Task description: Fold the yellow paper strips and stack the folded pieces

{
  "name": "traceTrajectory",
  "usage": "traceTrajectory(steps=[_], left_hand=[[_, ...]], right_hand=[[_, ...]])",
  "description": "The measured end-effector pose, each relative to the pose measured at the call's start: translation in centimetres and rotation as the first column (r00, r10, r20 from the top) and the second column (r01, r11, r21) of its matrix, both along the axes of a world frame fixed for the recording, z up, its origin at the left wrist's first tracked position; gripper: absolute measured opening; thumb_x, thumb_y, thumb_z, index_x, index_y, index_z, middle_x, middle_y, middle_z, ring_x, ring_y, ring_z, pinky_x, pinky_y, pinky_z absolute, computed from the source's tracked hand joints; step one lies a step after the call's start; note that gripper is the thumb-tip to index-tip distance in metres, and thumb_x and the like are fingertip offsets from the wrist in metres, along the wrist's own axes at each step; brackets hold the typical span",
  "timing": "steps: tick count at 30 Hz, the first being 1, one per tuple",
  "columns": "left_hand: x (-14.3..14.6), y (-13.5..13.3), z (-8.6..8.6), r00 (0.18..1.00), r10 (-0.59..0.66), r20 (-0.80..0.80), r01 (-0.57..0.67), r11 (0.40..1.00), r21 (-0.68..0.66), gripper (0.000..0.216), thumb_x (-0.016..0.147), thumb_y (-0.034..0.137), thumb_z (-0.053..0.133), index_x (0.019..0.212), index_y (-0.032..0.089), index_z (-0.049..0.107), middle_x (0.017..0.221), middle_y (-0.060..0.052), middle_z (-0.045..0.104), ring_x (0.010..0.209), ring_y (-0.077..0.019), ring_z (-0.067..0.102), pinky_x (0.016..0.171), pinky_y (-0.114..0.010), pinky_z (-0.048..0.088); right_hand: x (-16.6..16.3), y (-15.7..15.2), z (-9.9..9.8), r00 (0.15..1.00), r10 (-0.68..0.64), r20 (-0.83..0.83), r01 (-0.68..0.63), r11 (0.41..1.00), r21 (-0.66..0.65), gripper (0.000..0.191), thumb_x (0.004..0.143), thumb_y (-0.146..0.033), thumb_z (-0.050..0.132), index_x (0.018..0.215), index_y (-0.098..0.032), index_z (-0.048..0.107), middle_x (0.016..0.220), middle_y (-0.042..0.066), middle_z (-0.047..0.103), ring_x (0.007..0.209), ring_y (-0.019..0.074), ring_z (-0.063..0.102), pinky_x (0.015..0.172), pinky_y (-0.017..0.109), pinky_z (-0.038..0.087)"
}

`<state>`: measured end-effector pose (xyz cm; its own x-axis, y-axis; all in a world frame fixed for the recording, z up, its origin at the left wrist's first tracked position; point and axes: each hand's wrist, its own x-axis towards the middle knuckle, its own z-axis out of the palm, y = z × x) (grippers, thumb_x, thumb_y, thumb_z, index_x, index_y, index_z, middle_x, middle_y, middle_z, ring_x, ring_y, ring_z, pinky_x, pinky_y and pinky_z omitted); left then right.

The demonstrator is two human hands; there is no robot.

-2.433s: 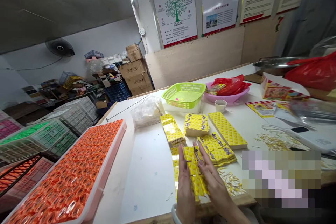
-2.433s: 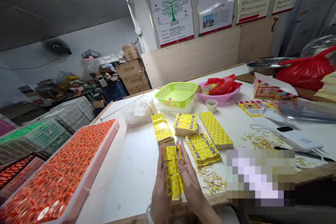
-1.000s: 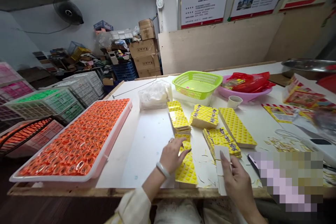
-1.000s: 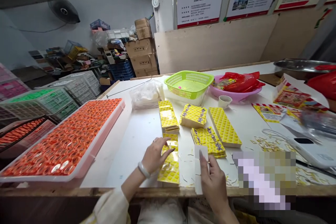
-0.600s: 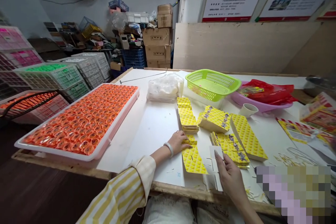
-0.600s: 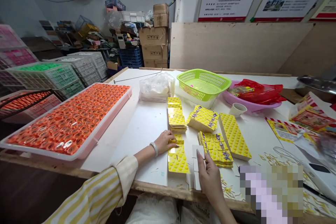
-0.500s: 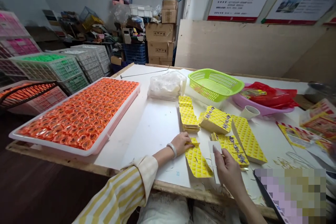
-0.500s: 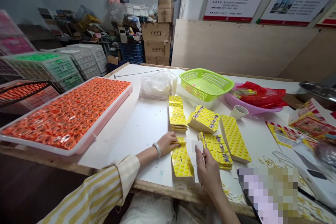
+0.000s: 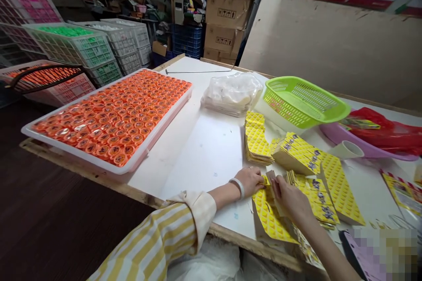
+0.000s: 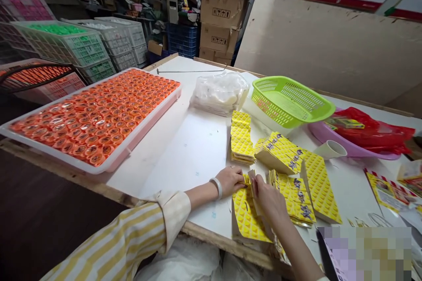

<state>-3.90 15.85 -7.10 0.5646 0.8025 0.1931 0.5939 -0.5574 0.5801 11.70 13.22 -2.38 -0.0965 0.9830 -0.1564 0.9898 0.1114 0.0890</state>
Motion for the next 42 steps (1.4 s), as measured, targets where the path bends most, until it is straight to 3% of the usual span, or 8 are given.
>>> traceTrajectory(steps=[4,8,12,20,22,26,31,42], left_hand=[[-0.2,0.1,0.4,1.000,0.003,0.014,-0.002,0.999,-0.053,0.011,0.082,0.028,0.062,0.084,0.017,0.061,0.091,-0.005,0.059,0.089,-0.0199,0.056,0.081,-0.031,0.044],[-0.5,-0.2,1.0,0.997,0.075,0.013,-0.073,0.990,-0.122,0.035,0.075,0.024,0.070,0.101,0.013,0.049,0.100,-0.009,0.054,0.084,-0.0218,0.057,0.073,-0.033,0.047],[-0.4,-0.5,1.5,0.992,0.129,-0.006,-0.128,0.978,-0.166,0.039,0.076,0.017,0.067,0.104,0.012,0.041,0.110,-0.013,0.047,0.091,-0.0249,0.056,0.075,-0.037,0.048],[-1.9,-1.5,2.4,0.995,0.094,-0.025,-0.097,0.970,-0.223,0.031,0.077,0.011,0.058,0.104,0.014,0.043,0.114,-0.013,0.043,0.090,-0.0213,0.056,0.078,-0.035,0.048],[-2.1,-2.6,2.2,0.999,0.037,-0.009,-0.038,0.983,-0.180,0.032,0.075,0.030,0.065,0.099,0.016,0.049,0.116,-0.012,0.043,0.100,-0.0246,0.052,0.085,-0.037,0.045],[-1.1,-4.3,1.4,0.995,0.061,-0.084,-0.057,0.997,0.053,0.065,0.061,0.061,0.069,0.100,0.011,0.058,0.121,-0.018,0.043,0.108,-0.0341,0.044,0.090,-0.045,0.040],[-0.2,-3.9,0.8,0.990,0.060,-0.129,-0.040,0.988,0.151,0.027,0.083,0.039,0.056,0.095,0.019,0.069,0.116,-0.014,0.049,0.098,-0.0287,0.047,0.076,-0.037,0.042],[0.1,-4.5,1.0,0.980,0.118,-0.162,-0.096,0.986,0.138,0.020,0.086,0.037,0.053,0.094,0.027,0.069,0.117,-0.010,0.050,0.100,-0.0276,0.045,0.075,-0.037,0.039]], right_hand=[[-0.4,0.1,0.1,0.997,0.019,0.070,-0.016,0.999,-0.048,0.033,0.096,-0.037,0.019,0.091,-0.022,0.047,0.070,0.008,0.067,0.062,0.0242,0.064,0.050,0.029,0.029],[-1.0,0.2,0.3,0.993,0.063,0.096,-0.054,0.995,-0.086,0.032,0.096,-0.036,0.017,0.093,-0.022,0.046,0.075,0.008,0.068,0.066,0.0248,0.064,0.051,0.029,0.031],[-2.1,0.2,0.4,0.989,0.095,0.110,-0.083,0.990,-0.112,0.034,0.096,-0.037,0.016,0.095,-0.022,0.046,0.077,0.009,0.068,0.067,0.0254,0.065,0.051,0.029,0.032],[-2.9,0.3,0.3,0.986,0.094,0.137,-0.074,0.987,-0.142,0.031,0.095,-0.034,0.019,0.098,-0.021,0.047,0.075,0.011,0.067,0.064,0.0269,0.065,0.052,0.029,0.032],[-2.7,0.4,0.4,0.985,0.115,0.130,-0.092,0.981,-0.169,0.028,0.095,-0.033,0.023,0.098,-0.021,0.048,0.076,0.010,0.067,0.065,0.0262,0.065,0.052,0.028,0.031],[-2.2,1.3,0.4,0.982,0.163,0.099,-0.137,0.963,-0.231,0.025,0.094,-0.033,0.026,0.102,-0.021,0.047,0.079,0.010,0.067,0.068,0.0253,0.064,0.051,0.027,0.029],[-1.2,3.2,0.2,0.978,0.202,0.060,-0.176,0.938,-0.298,0.026,0.095,-0.034,0.027,0.096,-0.020,0.048,0.079,0.010,0.066,0.070,0.0227,0.063,0.053,0.026,0.031],[-2.2,1.6,1.3,0.971,0.174,0.165,-0.124,0.953,-0.275,0.020,0.093,-0.028,0.029,0.099,-0.019,0.046,0.078,0.014,0.066,0.065,0.0254,0.062,0.049,0.028,0.026]])
